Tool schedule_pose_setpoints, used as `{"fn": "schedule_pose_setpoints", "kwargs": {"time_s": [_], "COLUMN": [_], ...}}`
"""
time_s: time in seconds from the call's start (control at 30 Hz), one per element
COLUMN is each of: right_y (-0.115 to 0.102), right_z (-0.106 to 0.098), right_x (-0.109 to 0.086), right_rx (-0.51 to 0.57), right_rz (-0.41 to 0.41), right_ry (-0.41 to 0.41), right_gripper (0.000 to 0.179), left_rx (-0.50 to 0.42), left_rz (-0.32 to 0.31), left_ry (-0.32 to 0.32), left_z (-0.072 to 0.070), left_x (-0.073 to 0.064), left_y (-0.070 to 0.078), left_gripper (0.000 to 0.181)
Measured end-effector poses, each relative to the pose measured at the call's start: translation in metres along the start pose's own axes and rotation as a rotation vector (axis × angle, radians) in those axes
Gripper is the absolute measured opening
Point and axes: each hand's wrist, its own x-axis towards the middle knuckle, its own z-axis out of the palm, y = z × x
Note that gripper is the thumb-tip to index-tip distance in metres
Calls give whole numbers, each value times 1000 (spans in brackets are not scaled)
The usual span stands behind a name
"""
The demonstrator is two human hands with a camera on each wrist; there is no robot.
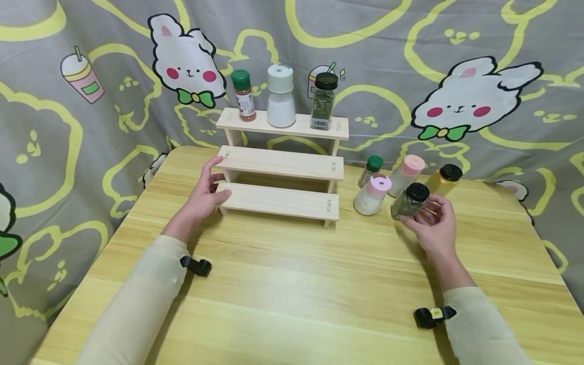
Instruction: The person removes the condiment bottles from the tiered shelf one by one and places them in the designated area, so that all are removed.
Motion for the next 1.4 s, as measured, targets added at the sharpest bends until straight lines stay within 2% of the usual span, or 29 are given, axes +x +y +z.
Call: {"fn": "schedule_pose_setpoints", "kwargs": {"time_s": [0.1, 0.17, 0.57, 0.8, 1.0, 1.4], "right_y": [-2, -2, -3, -8, -13, -14], "right_z": [1, 1, 6, 11, 20, 43], "right_x": [-5, -9, -33, -48, -61, -78], "right_rx": [33, 44, 110, 112, 191, 211], "right_rz": [3, -2, -35, -60, -96, -190], "right_ry": [4, 8, -5, -46, -90, -226], "right_gripper": [75, 75, 76, 74, 74, 74], "left_rx": [0, 3, 31, 6, 4, 9], "left_rz": [2, 8, 43, 4, 1, -7], "left_ry": [6, 10, 22, -5, -10, -10], "left_z": [-3, -3, -4, 0, 2, 3], "left_x": [5, 6, 5, -7, -7, -9], "left_y": [-13, -16, -17, 12, 13, 15], "left_gripper": [83, 84, 83, 81, 81, 81]}}
